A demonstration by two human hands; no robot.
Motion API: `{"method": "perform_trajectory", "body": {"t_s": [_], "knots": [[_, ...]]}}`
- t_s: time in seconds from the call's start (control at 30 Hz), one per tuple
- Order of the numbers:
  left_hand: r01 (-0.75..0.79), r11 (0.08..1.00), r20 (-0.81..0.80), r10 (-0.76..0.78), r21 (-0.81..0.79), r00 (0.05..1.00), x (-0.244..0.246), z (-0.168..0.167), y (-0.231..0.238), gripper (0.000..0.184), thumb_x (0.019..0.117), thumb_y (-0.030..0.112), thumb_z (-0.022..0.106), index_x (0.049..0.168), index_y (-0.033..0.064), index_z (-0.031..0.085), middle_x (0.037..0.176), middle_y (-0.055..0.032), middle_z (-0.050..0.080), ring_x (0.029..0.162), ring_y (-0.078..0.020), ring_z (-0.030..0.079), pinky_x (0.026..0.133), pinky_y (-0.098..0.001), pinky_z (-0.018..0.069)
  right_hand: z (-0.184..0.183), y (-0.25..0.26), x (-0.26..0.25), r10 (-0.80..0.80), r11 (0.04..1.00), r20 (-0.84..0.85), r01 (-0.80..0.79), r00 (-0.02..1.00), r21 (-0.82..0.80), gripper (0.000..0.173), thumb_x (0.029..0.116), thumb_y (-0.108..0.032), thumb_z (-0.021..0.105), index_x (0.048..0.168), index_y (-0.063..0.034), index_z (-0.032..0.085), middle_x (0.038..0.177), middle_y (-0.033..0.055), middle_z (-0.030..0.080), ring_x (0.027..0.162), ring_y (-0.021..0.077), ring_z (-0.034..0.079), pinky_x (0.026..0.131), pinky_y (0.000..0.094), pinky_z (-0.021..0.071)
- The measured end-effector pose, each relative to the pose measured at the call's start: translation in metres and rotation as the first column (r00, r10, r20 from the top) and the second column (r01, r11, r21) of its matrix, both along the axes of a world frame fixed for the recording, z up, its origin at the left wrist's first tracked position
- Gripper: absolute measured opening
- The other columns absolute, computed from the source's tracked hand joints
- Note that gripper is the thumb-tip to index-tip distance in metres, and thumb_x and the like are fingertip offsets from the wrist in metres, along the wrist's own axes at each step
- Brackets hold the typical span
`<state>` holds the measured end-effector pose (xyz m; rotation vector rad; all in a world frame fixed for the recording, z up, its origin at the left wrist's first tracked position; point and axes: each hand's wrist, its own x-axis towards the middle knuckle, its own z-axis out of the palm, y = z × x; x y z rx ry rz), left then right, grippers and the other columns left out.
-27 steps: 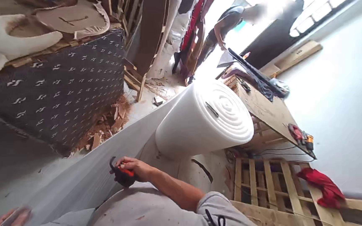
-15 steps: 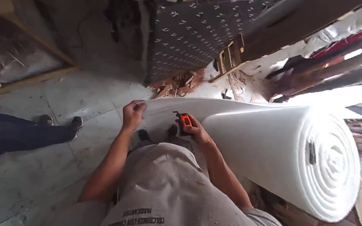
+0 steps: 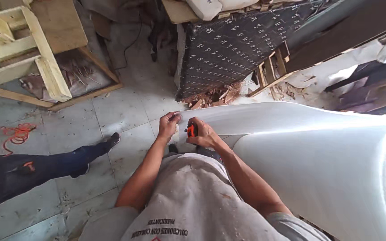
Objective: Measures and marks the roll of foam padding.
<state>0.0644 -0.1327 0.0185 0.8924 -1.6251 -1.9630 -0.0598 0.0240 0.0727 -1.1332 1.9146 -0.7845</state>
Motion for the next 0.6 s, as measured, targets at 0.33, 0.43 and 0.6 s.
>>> {"method": "perform_trajectory", "body": {"t_s": [0.33,0.43,0.6], "knots": [[-0.102,0.989,-0.088,0.112,0.106,0.99,0.007,-0.005,0.024,0.028,0.0972,0.003,0.064,0.115,-0.0059,0.045,0.092,-0.0137,0.072,0.081,-0.0221,0.074,0.077,-0.0408,0.0643,0.001,-0.003,0.003,-0.056,0.998,0.051,0.055,0.997,0.018,0.076,0.0682,-0.038,0.085,0.129,-0.0074,0.053,0.11,0.0094,0.067,0.094,0.0191,0.068,0.081,0.0433,0.0576],[-0.095,0.995,-0.131,0.098,0.032,0.987,0.01,-0.013,0.029,0.008,0.095,-0.002,0.061,0.098,-0.005,0.055,0.094,-0.0129,0.073,0.083,-0.0199,0.073,0.077,-0.0387,0.0638,-0.001,-0.002,0.004,-0.029,1.0,0.045,0.029,0.999,-0.004,0.073,0.0678,-0.037,0.086,0.129,-0.0106,0.056,0.116,0.0123,0.062,0.098,0.0221,0.065,0.08,0.0443,0.0562],[0.071,0.997,-0.092,-0.068,0.028,0.993,0.02,-0.01,0.028,0.022,0.1017,0.002,0.054,0.114,-0.0068,0.069,0.109,-0.0139,0.074,0.095,-0.0183,0.073,0.088,-0.0373,0.0618,-0.003,-0.005,0.01,-0.03,0.999,0.031,0.029,0.999,0.016,0.07,0.0686,-0.035,0.086,0.131,-0.016,0.062,0.125,0.0125,0.059,0.105,0.0215,0.063,0.084,0.0422,0.056]]}}
